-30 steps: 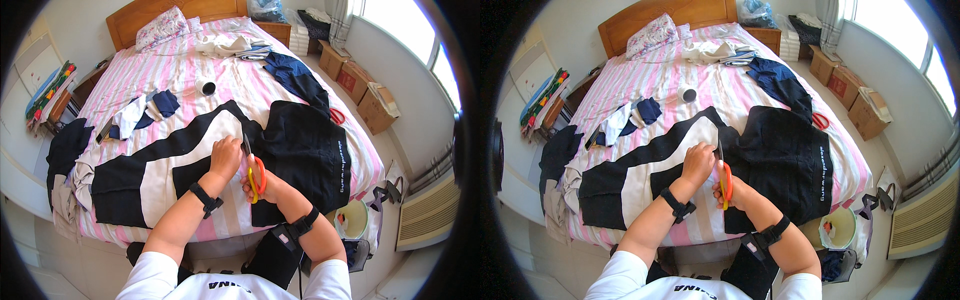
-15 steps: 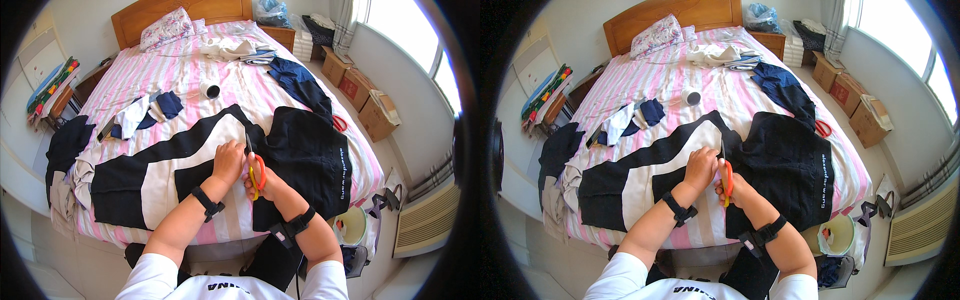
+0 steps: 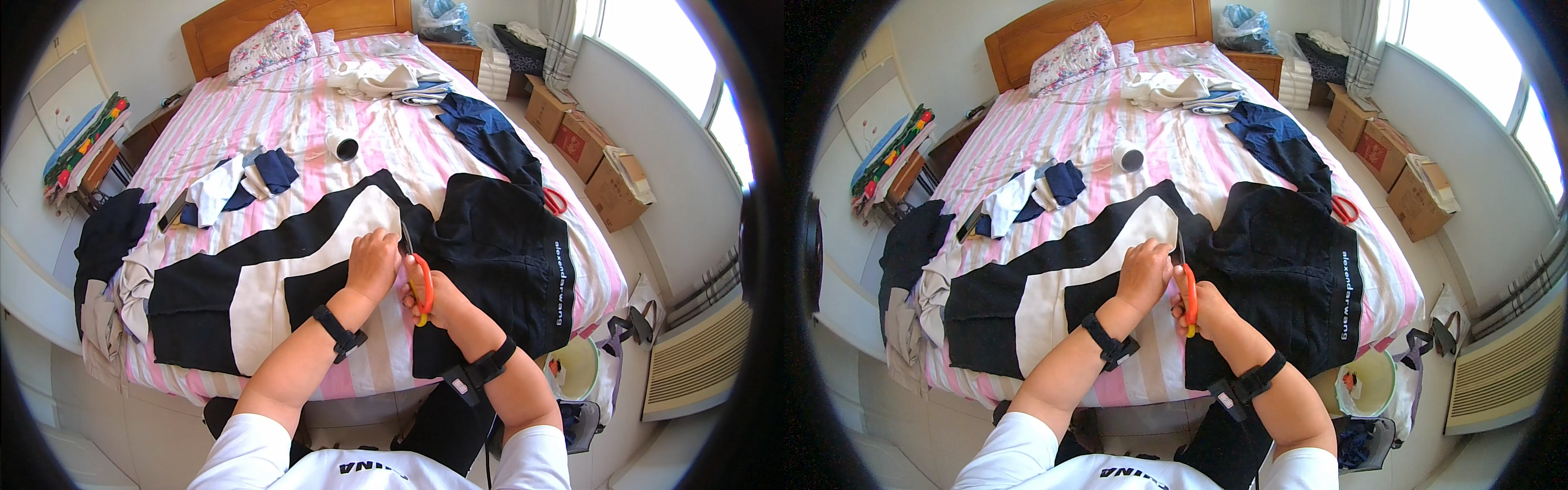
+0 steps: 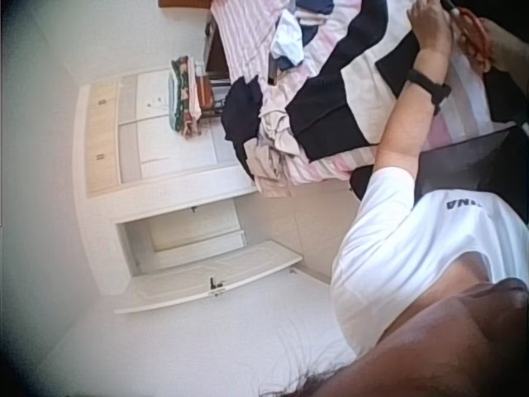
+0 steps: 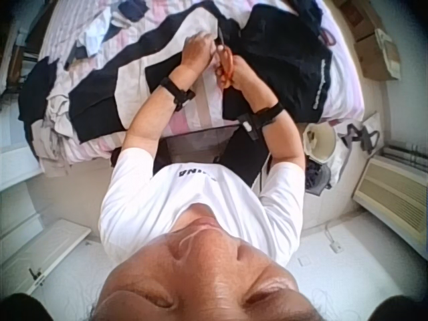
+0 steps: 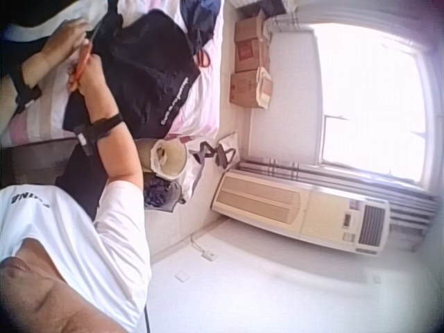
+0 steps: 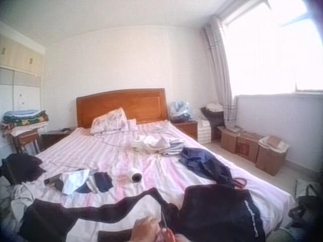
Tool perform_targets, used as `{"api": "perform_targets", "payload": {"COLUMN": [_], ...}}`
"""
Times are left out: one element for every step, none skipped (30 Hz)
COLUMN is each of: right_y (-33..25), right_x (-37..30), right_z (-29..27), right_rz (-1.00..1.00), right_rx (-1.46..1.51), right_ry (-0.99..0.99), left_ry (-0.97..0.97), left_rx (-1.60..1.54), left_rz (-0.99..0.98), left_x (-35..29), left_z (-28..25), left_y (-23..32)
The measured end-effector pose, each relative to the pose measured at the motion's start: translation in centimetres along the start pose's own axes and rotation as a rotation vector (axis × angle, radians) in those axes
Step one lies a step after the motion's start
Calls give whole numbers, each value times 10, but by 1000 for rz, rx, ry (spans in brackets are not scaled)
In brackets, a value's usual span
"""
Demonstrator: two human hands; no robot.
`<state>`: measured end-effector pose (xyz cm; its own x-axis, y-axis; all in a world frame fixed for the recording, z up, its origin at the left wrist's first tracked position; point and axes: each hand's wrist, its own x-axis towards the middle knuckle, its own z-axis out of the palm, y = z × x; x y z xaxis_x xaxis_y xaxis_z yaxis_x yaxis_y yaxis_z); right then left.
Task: The person uses scissors to cut pieces of black and white fabric laid out on a bed.
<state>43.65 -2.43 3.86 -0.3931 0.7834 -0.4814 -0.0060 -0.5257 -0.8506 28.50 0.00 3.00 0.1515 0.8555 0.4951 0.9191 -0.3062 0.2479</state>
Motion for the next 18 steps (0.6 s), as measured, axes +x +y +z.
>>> {"api": "perform_targets", "payload": {"right_y": [0,0,-1,-3,-5,-8,-12,-15,-16,-18,-20,-22,-24,-25,-26,-27,-27,-28], "right_x": [0,0,-1,-3,-5,-5,-6,-5,-5,-4,-3,-1,1,3,5,8,11,14], "right_z": [0,0,0,0,0,0,-2,-3,-3,-4,-4,-5,-5,-5,-4,-4,-4,-4], "right_rz": [-2,-4,-4,23,50,50,137,225,226,236,247,247,249,251,251,241,231,231], "right_rx": [-1,-1,-2,-6,-10,-11,2,13,12,17,21,17,23,29,26,38,49,46], "right_ry": [4,6,6,-1,-7,-8,-55,-100,-98,-128,-158,-158,-167,-177,-178,-174,-168,-169], "left_ry": [0,13,26,26,37,47,48,53,59,60,64,68,70,76,82,85,90,96], "left_rx": [-2,-12,-23,-23,-26,-29,-29,-31,-34,-35,-41,-47,-47,-54,-60,-59,-63,-68], "left_rz": [1,0,-1,-1,-4,-6,-7,-15,-23,-24,-23,-23,-26,-15,-4,-6,-7,-9], "left_x": [0,0,0,0,0,0,0,0,1,1,1,1,0,0,0,0,0,0], "left_z": [0,-1,-2,-2,-3,-3,-4,-4,-5,-5,-5,-5,-6,-7,-8,-8,-8,-8], "left_y": [0,1,1,1,0,0,0,0,0,0,-1,-1,-1,0,-1,-1,-1,-1]}}
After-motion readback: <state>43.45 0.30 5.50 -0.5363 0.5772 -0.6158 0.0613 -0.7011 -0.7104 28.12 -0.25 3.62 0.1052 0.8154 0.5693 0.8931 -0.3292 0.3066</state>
